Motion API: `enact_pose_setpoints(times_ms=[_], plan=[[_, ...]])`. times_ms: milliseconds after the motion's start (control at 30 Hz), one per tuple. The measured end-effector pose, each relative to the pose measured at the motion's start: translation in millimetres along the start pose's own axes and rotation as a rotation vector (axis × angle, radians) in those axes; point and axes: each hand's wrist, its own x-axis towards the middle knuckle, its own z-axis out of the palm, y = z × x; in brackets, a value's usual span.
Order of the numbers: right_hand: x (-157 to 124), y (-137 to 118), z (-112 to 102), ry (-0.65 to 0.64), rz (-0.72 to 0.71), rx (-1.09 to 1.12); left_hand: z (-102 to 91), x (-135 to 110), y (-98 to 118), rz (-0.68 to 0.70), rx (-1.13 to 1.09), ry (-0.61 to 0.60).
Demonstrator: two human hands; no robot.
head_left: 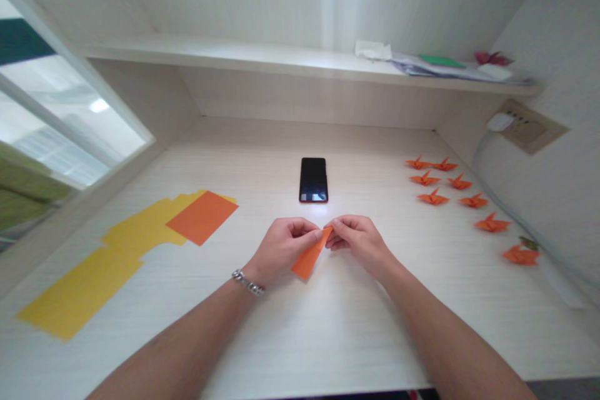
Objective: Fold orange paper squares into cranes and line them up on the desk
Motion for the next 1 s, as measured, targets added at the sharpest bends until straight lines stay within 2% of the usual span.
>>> enact_pose_setpoints(times_ms=[133,333,500,700,1000], plan=[[0.8,-1.2,-1.5,0.019,0.019,0.033,-0.1,0.6,-1.5,-0.007,0.010,-0.001],[0.2,3.7,-1.5,0.000,-0.085,-0.211,0.1,1.7,-1.9,-0.016,-0.026,-0.034],[0.4,3.8,-1.9,0.044,-0.109,-0.196,-0.7,2.4,-1.9,-0.044,-0.030,-0.019],[-2.1,2.2,-0.7,-0.011,-0.110,-0.268,-2.9,1.8,-0.2,-0.028,0.033,-0.039],[-2.3,2.9,4.6,0.086,-0.140,-0.220,-3.9,4.2,-0.8,-0.054,0.027,0.038]])
